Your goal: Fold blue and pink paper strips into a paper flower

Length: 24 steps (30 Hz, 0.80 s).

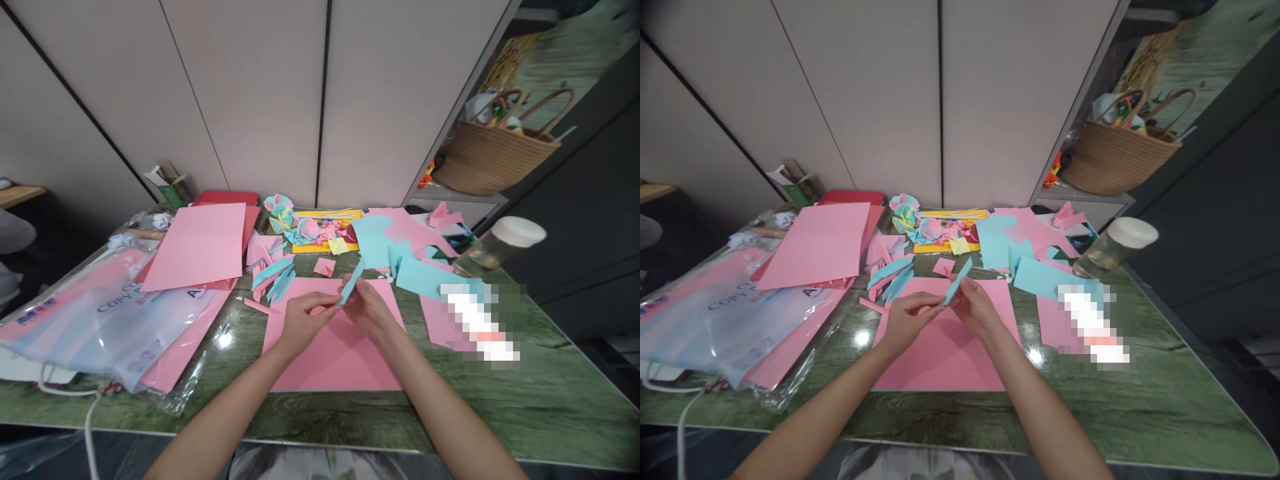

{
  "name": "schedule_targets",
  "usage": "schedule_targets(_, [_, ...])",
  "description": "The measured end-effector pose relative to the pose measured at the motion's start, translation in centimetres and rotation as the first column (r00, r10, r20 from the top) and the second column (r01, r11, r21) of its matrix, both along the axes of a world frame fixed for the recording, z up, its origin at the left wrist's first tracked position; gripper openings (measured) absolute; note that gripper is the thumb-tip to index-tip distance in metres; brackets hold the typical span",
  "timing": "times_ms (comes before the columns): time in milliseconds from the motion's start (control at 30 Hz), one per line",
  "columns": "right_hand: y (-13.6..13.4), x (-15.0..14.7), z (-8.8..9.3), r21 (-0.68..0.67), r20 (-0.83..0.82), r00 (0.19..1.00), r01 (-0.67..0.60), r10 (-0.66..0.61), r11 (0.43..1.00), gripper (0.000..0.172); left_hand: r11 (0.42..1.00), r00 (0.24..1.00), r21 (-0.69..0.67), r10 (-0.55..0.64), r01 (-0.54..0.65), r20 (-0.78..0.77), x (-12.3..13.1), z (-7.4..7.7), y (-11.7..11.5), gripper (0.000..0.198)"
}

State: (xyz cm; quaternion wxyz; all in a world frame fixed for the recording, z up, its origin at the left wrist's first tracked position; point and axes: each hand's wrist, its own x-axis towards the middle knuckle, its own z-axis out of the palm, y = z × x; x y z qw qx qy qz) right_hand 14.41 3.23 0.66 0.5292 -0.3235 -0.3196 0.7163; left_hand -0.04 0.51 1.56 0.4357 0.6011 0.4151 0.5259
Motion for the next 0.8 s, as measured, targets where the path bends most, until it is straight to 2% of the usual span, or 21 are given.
schedule_targets(167, [0.1,0.0,-0.5,0.005,0.004,0.999,0.032,-0.032,0.999,0.027,1.000,1.000,0.021,0.008,-0.007,-0.009,0.0,0.2,0.0,0.014])
schedule_targets(467, [0.1,-0.1,-0.6,0.012,0.028,0.997,0.073,-0.073,0.997,0.030,0.997,0.999,-0.062,-0.037,0.038,0.021,-0.1,-0.1,0.2,0.013])
schedule_targets(633, [0.4,0.6,-0.3,0.118,0.257,0.965,0.027,-0.057,0.993,0.023,0.966,0.977,-0.154,-0.204,0.210,0.055,-0.5,0.0,1.0,0.018])
schedule_targets(700, [0.4,0.7,0.1,0.196,0.405,0.912,-0.024,-0.059,0.980,0.018,0.968,0.977,-0.142,-0.194,0.206,0.094,-0.7,0.3,1.3,0.019])
schedule_targets(800, [-0.1,0.5,1.0,0.282,0.609,0.791,-0.143,-0.061,0.949,0.015,0.979,0.982,-0.128,-0.146,0.162,0.120,-0.9,0.5,1.5,0.024])
